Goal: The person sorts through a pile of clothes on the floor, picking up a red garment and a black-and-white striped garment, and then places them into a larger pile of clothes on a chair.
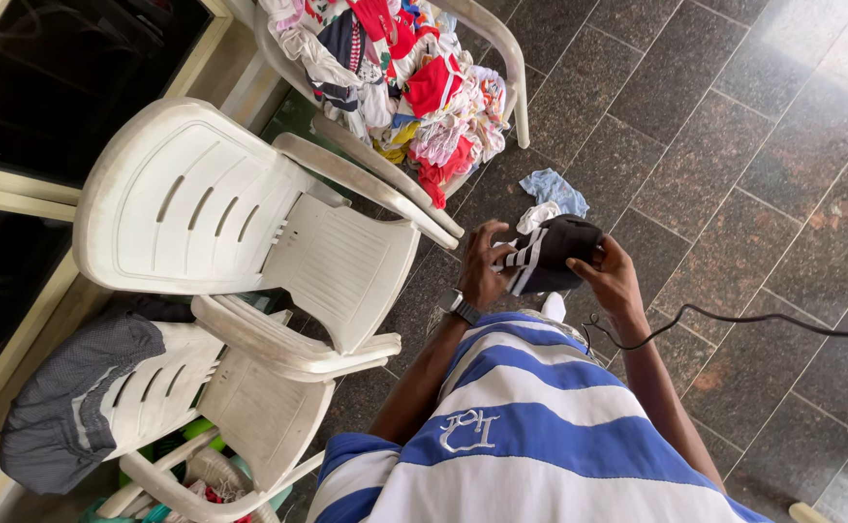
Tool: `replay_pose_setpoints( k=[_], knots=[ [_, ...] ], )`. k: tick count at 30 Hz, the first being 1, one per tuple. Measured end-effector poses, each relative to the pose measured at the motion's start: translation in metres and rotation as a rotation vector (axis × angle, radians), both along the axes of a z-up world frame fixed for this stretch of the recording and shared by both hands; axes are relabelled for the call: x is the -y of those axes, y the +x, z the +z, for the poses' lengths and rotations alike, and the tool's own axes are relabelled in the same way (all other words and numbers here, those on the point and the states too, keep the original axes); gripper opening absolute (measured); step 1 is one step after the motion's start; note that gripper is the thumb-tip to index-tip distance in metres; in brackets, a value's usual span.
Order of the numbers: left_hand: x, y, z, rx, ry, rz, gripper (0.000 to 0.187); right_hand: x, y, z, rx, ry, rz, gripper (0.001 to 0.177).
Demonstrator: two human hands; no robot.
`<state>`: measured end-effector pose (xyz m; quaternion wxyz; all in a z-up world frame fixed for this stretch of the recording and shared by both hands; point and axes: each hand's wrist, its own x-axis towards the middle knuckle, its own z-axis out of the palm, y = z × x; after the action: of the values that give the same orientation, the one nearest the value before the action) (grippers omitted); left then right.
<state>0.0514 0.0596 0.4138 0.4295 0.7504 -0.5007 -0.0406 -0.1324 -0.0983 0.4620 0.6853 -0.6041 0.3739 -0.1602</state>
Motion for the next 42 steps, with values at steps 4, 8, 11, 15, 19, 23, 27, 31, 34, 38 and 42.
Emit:
replay_pose_setpoints(
  k=[4, 8, 11, 15, 19, 23, 27, 31, 34, 38, 42],
  knots=[
    [-0.022, 0.024, 0.013, -0.102, -0.105, -0.113, 0.027, -0.018, 0.01, -0.004, -0.019, 0.025, -0.063, 0.058],
    [-0.037, 0.041, 0.023, -0.534, -0.13, -0.091, 0.022, -0.029, 0.011, 0.001, 0.058, -0.088, -0.009, 0.079],
    [-0.038, 0.049, 0.028, -0.58, -0.095, -0.045, 0.028, -0.034, 0.016, 0.001, 0.084, -0.15, 0.079, 0.101],
    [-0.026, 0.046, 0.032, -0.71, -0.237, 0.118, 0.029, -0.043, 0.023, -0.018, -0.01, -0.113, 0.134, 0.119],
    [-0.015, 0.044, 0.032, -0.75, -0.279, 0.236, 0.031, -0.051, 0.018, -0.028, -0.216, -0.091, -0.003, 0.104],
    [-0.003, 0.033, 0.036, -0.942, -0.298, 0.128, 0.026, -0.051, 0.009, -0.025, -0.112, 0.185, -0.049, 0.088],
    [0.011, 0.014, 0.04, -1.177, -0.303, -0.138, 0.027, -0.043, 0.001, -0.041, 0.198, 0.45, -0.028, 0.085],
    [0.027, -0.005, 0.039, -1.348, -0.321, -0.256, 0.039, -0.022, -0.006, -0.06, 0.501, 0.59, -0.007, 0.08],
    [0.04, -0.007, 0.035, -1.591, -0.352, -0.372, 0.052, 0.0, -0.009, -0.06, 0.574, 0.565, 0.015, 0.074],
    [0.047, 0.006, 0.005, -1.491, -0.215, -0.401, 0.061, 0.02, -0.01, -0.054, 0.559, 0.598, -0.131, 0.061],
    [0.055, 0.022, -0.049, -1.509, -0.121, -0.433, 0.069, 0.041, -0.011, -0.032, 0.591, 0.585, -0.19, 0.055]
  ],
)
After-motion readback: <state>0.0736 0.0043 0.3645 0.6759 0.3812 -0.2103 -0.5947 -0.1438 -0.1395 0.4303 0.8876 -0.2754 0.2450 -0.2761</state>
